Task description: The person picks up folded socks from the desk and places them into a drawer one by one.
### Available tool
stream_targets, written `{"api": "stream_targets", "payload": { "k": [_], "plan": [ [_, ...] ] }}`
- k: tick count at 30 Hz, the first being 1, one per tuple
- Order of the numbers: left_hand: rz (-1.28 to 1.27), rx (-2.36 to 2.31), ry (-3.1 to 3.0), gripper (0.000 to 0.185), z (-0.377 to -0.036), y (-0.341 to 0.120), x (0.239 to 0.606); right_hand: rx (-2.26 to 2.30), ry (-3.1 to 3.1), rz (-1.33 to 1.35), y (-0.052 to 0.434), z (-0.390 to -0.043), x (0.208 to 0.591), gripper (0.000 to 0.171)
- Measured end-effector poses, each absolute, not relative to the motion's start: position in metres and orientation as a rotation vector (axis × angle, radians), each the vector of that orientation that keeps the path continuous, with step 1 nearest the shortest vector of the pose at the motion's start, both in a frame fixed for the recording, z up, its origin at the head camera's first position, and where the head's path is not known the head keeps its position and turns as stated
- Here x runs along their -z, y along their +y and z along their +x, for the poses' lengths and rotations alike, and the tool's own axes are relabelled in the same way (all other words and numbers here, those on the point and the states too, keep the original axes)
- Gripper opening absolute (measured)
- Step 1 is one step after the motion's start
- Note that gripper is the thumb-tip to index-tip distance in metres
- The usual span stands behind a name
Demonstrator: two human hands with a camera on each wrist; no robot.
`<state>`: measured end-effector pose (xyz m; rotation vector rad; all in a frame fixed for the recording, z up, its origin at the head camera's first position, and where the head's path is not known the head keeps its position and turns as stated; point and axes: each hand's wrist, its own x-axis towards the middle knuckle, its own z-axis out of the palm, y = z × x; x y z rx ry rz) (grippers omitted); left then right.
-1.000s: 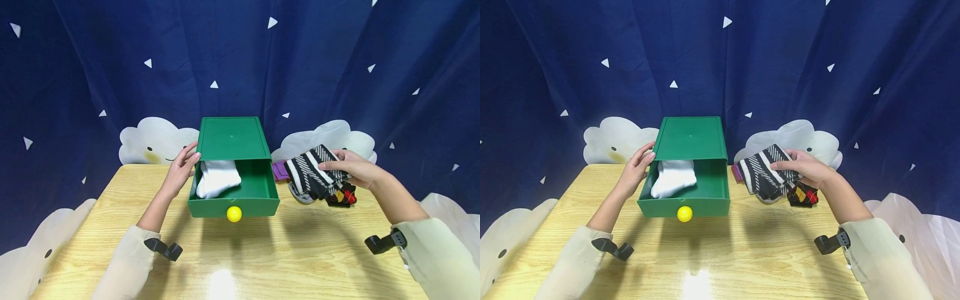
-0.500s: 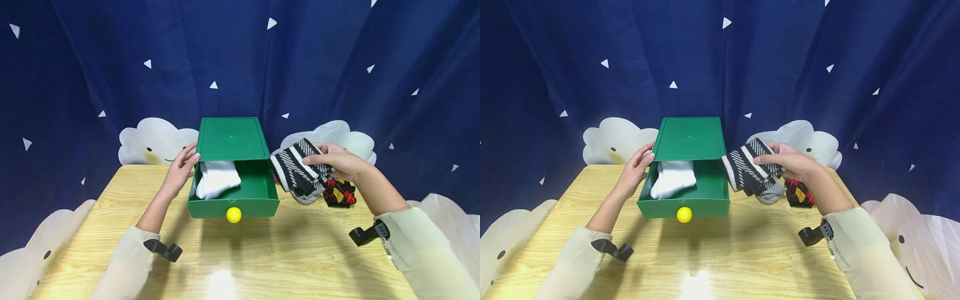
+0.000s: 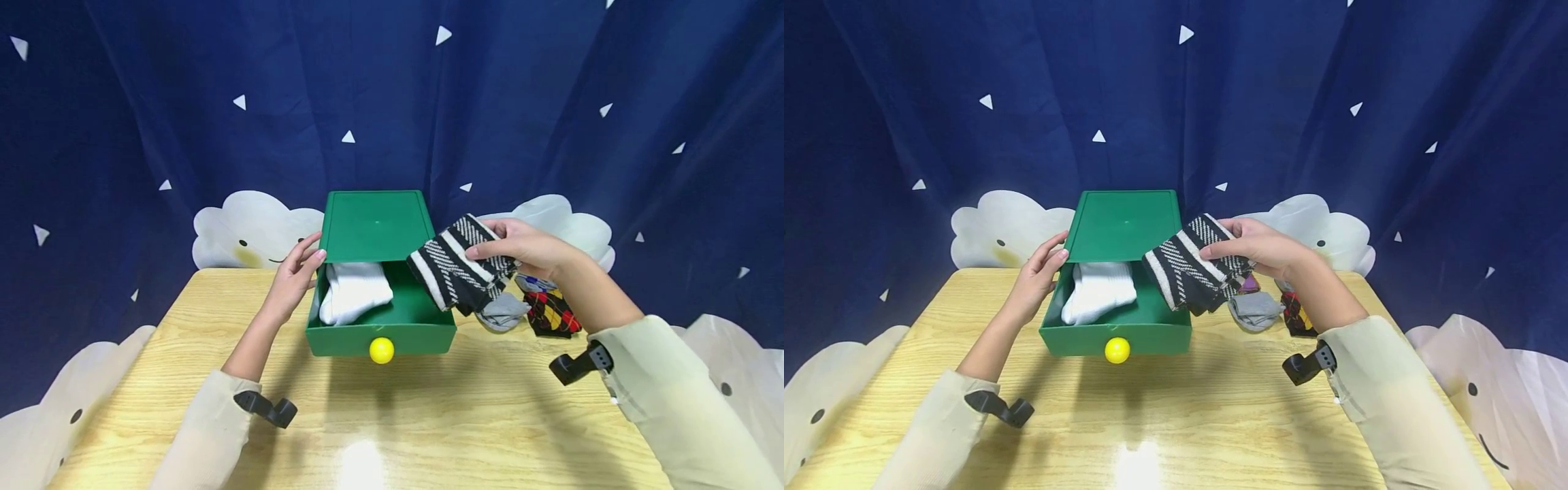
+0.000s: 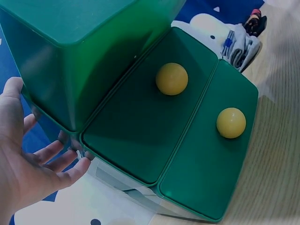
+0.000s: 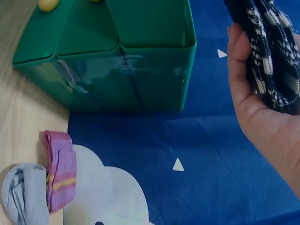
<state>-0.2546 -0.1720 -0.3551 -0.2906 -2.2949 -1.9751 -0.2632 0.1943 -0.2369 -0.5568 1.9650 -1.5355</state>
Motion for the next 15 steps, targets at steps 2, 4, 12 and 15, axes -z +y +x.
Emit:
{"api": "stream_targets", "payload": {
  "k": [2,4,12,15],
  "plan": [
    [-0.289,1.975,-2.295,0.052,-0.254,-0.172,0.355,1.513,1.976,-0.55,0.189,-0.263,0.236,0.024],
    [-0.284,1.977,-2.295,0.052,-0.254,-0.171,0.354,1.49,1.984,-0.548,0.185,-0.264,0.236,0.026],
    [-0.281,1.966,-2.307,0.052,-0.254,-0.171,0.354,1.468,1.981,-0.518,0.162,-0.269,0.239,0.037],
    [-0.274,1.966,-2.31,0.052,-0.253,-0.171,0.353,1.459,1.985,-0.532,0.155,-0.269,0.24,0.038]
  ]
}}
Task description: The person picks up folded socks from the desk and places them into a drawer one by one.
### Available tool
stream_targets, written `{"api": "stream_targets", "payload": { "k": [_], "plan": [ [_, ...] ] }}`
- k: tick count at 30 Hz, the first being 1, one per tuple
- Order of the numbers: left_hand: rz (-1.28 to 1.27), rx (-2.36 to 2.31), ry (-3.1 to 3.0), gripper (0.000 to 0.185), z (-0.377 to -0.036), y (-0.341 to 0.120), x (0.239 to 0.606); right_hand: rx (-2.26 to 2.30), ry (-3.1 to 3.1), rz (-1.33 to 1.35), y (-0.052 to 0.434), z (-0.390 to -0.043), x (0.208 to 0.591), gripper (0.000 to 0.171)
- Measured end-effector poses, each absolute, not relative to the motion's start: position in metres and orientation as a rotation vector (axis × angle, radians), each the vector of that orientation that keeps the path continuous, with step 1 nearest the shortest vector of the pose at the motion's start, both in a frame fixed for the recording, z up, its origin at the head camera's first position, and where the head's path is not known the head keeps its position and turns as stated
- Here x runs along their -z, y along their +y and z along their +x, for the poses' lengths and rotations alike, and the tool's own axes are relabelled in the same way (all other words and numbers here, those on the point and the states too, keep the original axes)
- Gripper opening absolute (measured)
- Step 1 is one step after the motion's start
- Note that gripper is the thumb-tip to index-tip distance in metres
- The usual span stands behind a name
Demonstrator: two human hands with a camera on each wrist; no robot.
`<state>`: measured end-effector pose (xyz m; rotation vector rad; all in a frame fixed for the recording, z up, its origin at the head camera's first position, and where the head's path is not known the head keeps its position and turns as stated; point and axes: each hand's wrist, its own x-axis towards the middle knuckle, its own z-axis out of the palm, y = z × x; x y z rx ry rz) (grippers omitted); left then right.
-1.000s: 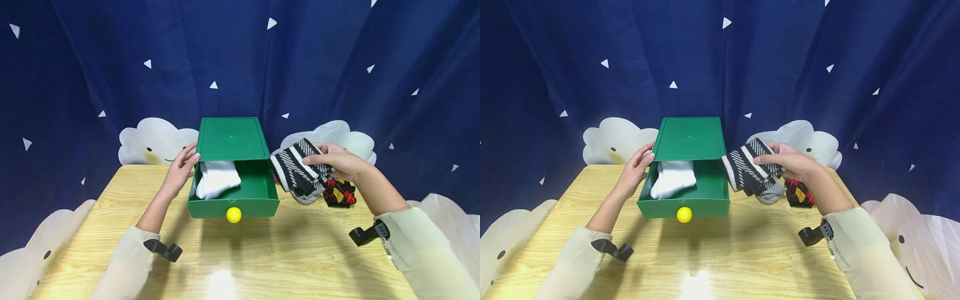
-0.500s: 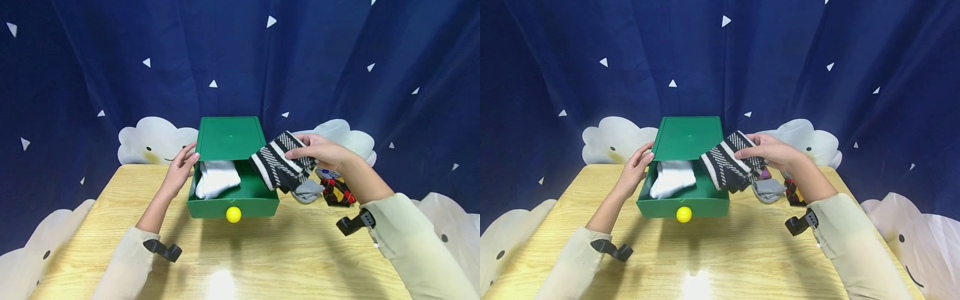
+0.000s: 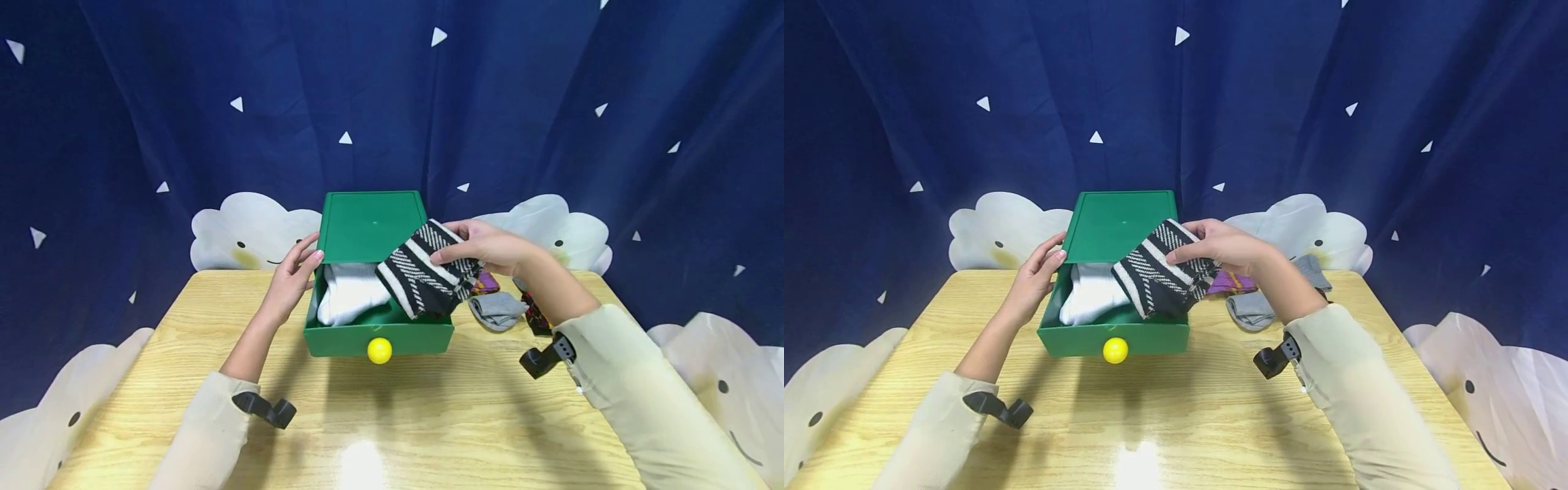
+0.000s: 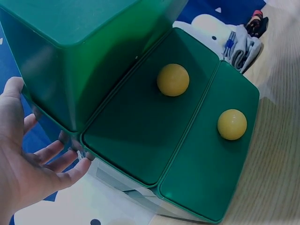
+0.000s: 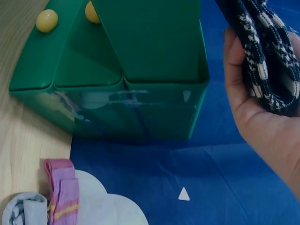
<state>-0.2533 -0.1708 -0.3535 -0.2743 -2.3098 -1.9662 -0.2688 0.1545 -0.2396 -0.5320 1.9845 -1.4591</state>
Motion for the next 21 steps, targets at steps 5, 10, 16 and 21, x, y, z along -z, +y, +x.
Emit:
{"api": "stream_targets", "payload": {
  "k": [5,10,16,21],
  "plan": [
    [-0.276,1.977,-2.303,0.053,-0.253,-0.171,0.353,1.43,1.991,-0.554,0.142,-0.269,0.241,0.043],
    [-0.274,1.97,-2.313,0.053,-0.253,-0.171,0.353,1.379,2.056,-0.548,0.131,-0.269,0.243,0.045],
    [-0.27,1.972,-2.316,0.052,-0.253,-0.172,0.353,1.363,2.116,-0.53,0.126,-0.27,0.246,0.047],
    [-0.274,1.975,-2.313,0.053,-0.254,-0.172,0.353,1.371,2.136,-0.511,0.123,-0.27,0.247,0.048]
  ]
}}
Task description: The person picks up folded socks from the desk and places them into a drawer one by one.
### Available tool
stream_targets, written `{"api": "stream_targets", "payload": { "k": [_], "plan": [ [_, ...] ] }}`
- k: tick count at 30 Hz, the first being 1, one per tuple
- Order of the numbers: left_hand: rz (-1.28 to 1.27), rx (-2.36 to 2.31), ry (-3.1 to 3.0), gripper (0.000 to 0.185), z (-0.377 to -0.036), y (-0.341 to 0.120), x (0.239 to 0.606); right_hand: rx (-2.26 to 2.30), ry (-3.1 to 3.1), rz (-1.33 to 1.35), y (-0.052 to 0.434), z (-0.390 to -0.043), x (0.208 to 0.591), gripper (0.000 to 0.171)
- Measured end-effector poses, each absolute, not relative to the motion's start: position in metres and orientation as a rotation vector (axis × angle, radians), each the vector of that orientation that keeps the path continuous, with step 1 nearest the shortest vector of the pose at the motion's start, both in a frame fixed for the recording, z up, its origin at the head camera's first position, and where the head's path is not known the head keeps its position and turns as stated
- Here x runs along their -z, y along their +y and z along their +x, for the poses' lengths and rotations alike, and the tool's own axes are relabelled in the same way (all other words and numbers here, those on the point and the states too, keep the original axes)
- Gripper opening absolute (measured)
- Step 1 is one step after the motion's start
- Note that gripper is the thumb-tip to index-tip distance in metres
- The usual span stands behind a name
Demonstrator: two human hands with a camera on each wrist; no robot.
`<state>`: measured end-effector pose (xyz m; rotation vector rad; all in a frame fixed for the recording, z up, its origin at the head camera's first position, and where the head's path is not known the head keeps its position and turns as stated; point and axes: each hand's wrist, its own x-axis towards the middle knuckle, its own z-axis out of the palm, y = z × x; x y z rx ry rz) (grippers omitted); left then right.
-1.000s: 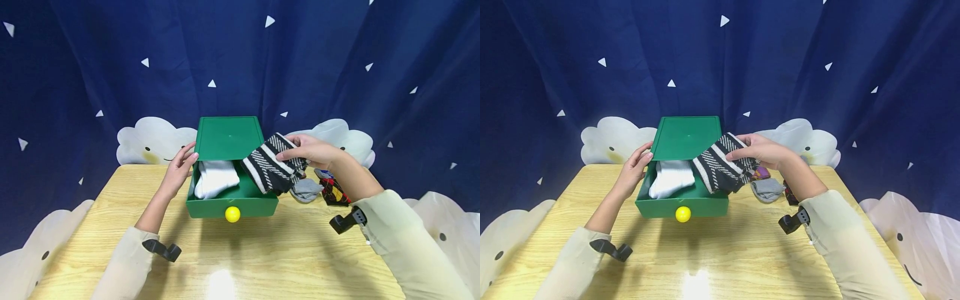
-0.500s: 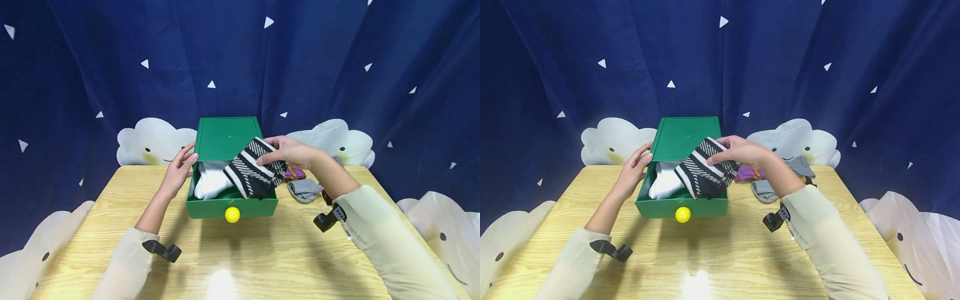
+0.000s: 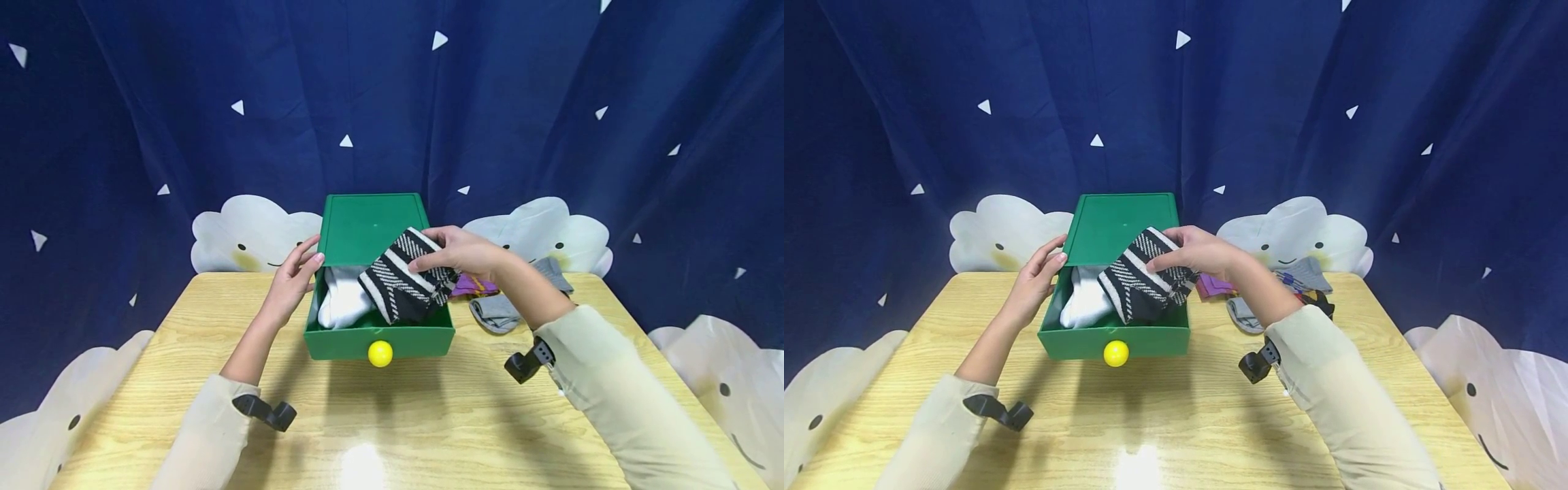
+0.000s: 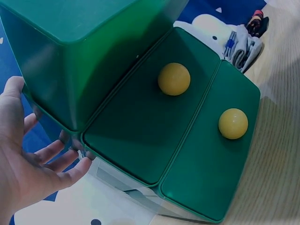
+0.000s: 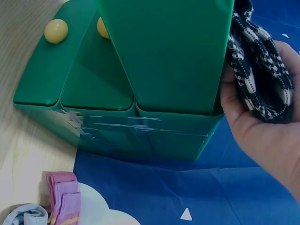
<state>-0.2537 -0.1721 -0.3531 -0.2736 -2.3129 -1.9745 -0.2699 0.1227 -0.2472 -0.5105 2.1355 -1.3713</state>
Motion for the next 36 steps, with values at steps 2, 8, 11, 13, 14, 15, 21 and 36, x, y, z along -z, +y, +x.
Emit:
{"api": "stream_targets", "payload": {
  "k": [2,8,11,13,14,15,21,36],
  "plan": [
    [-0.274,1.979,-2.309,0.053,-0.253,-0.172,0.353,1.344,2.162,-0.523,0.121,-0.269,0.248,0.047],
    [-0.275,1.981,-2.307,0.053,-0.253,-0.172,0.353,1.228,2.243,-0.59,0.118,-0.267,0.248,0.042],
    [-0.269,1.976,-2.311,0.053,-0.254,-0.172,0.354,1.155,2.291,-0.64,0.116,-0.266,0.249,0.041],
    [-0.266,1.977,-2.312,0.053,-0.253,-0.172,0.353,1.1,2.328,-0.675,0.114,-0.265,0.25,0.042],
    [-0.265,1.98,-2.31,0.053,-0.253,-0.172,0.353,1.079,2.343,-0.687,0.113,-0.265,0.251,0.043],
    [-0.265,1.982,-2.309,0.053,-0.253,-0.172,0.353,1.055,2.36,-0.704,0.112,-0.264,0.251,0.044],
    [-0.267,1.994,-2.302,0.053,-0.252,-0.172,0.353,0.88,2.454,-0.758,0.108,-0.258,0.252,0.045],
    [-0.262,1.977,-2.316,0.053,-0.253,-0.171,0.352,0.777,2.349,-0.872,0.1,-0.256,0.258,0.028]
  ]
}}
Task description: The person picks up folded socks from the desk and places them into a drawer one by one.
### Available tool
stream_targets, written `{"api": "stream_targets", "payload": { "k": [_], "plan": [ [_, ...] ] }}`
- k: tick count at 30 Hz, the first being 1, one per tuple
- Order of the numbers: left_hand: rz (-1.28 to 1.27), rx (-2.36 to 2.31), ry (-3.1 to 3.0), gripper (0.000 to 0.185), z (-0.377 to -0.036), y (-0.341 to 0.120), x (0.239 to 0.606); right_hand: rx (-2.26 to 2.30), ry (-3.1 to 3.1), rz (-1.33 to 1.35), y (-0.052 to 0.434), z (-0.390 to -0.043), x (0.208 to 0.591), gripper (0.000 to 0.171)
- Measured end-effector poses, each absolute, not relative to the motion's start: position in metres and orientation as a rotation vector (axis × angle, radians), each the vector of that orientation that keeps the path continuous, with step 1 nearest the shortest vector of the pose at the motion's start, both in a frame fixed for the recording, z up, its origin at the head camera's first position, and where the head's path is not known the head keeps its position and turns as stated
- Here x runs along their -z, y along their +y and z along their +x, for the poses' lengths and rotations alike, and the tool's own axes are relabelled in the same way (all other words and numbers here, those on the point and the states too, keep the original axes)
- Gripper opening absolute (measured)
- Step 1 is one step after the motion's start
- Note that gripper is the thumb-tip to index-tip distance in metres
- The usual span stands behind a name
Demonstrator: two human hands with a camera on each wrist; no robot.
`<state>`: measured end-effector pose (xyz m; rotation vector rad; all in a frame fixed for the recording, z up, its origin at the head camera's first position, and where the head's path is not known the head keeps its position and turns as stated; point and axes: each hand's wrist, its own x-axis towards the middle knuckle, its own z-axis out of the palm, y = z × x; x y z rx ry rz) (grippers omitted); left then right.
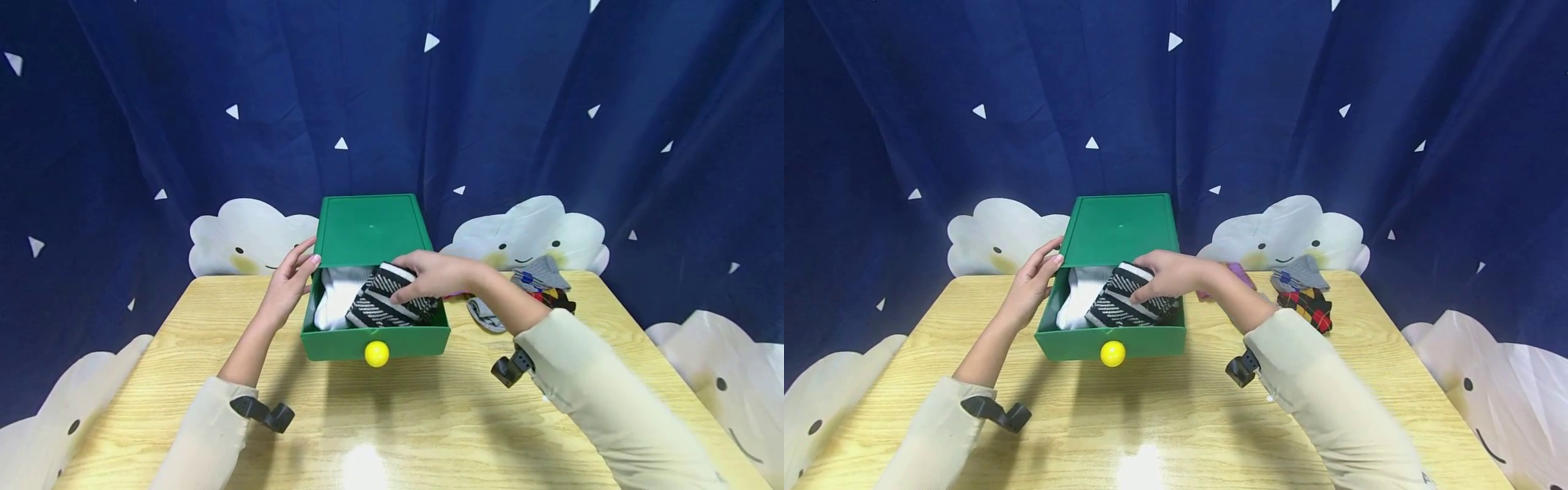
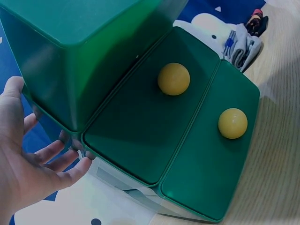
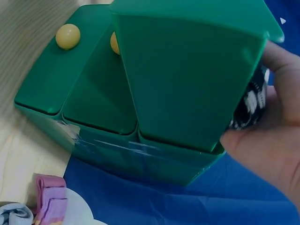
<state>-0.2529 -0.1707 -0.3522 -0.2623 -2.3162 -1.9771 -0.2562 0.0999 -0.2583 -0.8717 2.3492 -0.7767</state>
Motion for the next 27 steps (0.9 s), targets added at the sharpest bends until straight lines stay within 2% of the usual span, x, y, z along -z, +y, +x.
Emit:
{"api": "stream_targets", "payload": {
  "k": [10,15,20,27],
  "plan": [
    [-0.255,1.97,-2.327,0.053,-0.254,-0.174,0.355,0.49,2.567,-0.899,0.079,-0.254,0.265,0.025],
    [-0.259,1.977,-2.318,0.053,-0.252,-0.172,0.355,0.398,2.747,-0.888,0.081,-0.248,0.266,0.032],
    [-0.271,1.979,-2.309,0.052,-0.252,-0.171,0.355,0.419,2.852,-0.906,0.087,-0.24,0.264,0.036],
    [-0.27,1.966,-2.316,0.052,-0.254,-0.171,0.354,0.492,3.02,-0.994,0.097,-0.231,0.259,0.033]
  ]
}}
